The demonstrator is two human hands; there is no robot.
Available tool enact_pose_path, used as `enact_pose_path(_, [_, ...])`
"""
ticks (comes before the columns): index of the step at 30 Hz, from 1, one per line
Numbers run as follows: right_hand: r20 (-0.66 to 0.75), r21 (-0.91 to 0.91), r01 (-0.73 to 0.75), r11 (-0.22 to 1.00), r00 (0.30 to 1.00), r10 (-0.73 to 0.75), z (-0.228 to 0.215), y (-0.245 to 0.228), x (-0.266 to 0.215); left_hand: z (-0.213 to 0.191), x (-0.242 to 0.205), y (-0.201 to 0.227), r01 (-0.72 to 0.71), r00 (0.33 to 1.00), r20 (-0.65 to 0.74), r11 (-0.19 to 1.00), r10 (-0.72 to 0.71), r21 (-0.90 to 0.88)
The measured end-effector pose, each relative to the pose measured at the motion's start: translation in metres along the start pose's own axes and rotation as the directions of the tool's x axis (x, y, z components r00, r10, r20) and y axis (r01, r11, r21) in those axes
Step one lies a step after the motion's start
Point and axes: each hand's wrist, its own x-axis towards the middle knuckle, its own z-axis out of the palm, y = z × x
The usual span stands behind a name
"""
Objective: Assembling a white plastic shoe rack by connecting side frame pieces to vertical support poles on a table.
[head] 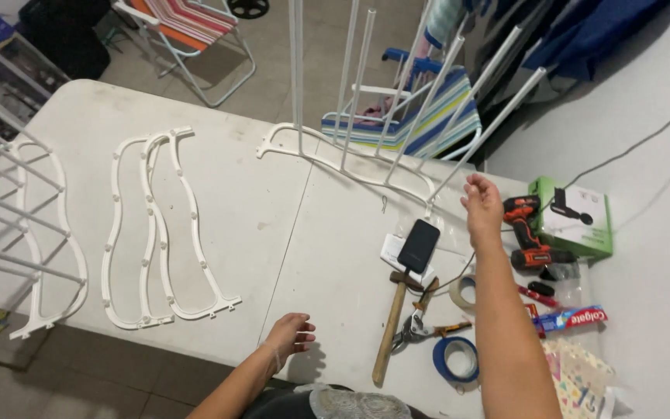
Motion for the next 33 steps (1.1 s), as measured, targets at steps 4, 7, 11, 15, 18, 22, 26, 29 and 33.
enact_pose_path(4, [-0.018, -0.05, -0.047, 0.998, 0.999, 0.046, 0.006, 0.046, 0.108, -0.036, -0.006, 0.002, -0.052, 0.988, -0.149, 0.986, 0.029, -0.157])
enact_pose_path(7, [-0.033, -0.163, -0.018, 0.986, 0.999, 0.013, 0.006, 0.074, 0.149, -0.072, 0.018, -0.031, -0.056, 0.967, -0.256, 0.967, -0.01, -0.249])
enact_pose_path(11, [-0.004, -0.476, 0.192, 0.858, 0.975, -0.22, 0.022, 0.065, 0.138, -0.106, 0.034, -0.052, -0.077, 0.937, -0.339, 0.902, -0.08, -0.425])
enact_pose_path(15, [-0.065, -0.633, 0.107, 0.766, 0.98, -0.191, 0.057, 0.003, 0.055, -0.111, 0.032, -0.012, -0.03, 0.932, -0.351, 0.95, -0.085, -0.31])
enact_pose_path(18, [0.078, -0.669, 0.247, 0.701, 0.961, -0.264, 0.077, -0.017, 0.017, -0.114, 0.064, 0.018, -0.078, 0.957, -0.29, 0.951, -0.013, -0.3])
enact_pose_path(22, [0.203, -0.427, 0.319, 0.846, 0.945, -0.255, 0.112, -0.039, -0.012, -0.105, 0.094, 0.06, -0.192, 0.967, -0.189, 0.977, 0.173, -0.087])
enact_pose_path(26, [0.226, -0.475, 0.244, 0.845, 0.962, -0.151, 0.157, -0.068, -0.054, -0.097, 0.071, 0.108, -0.264, 0.961, -0.077, 0.964, 0.265, 0.025])
enact_pose_path(29, [0.273, -0.509, 0.264, 0.82, 0.952, -0.137, 0.187, -0.097, -0.109, -0.109, 0.072, 0.12, -0.298, 0.952, -0.042, 0.95, 0.303, 0.095])
enact_pose_path(33, [0.233, -0.528, 0.199, 0.825, 0.969, -0.084, 0.211, -0.114, -0.187, -0.142, 0.084, 0.139, -0.364, 0.926, -0.029, 0.909, 0.377, 0.204])
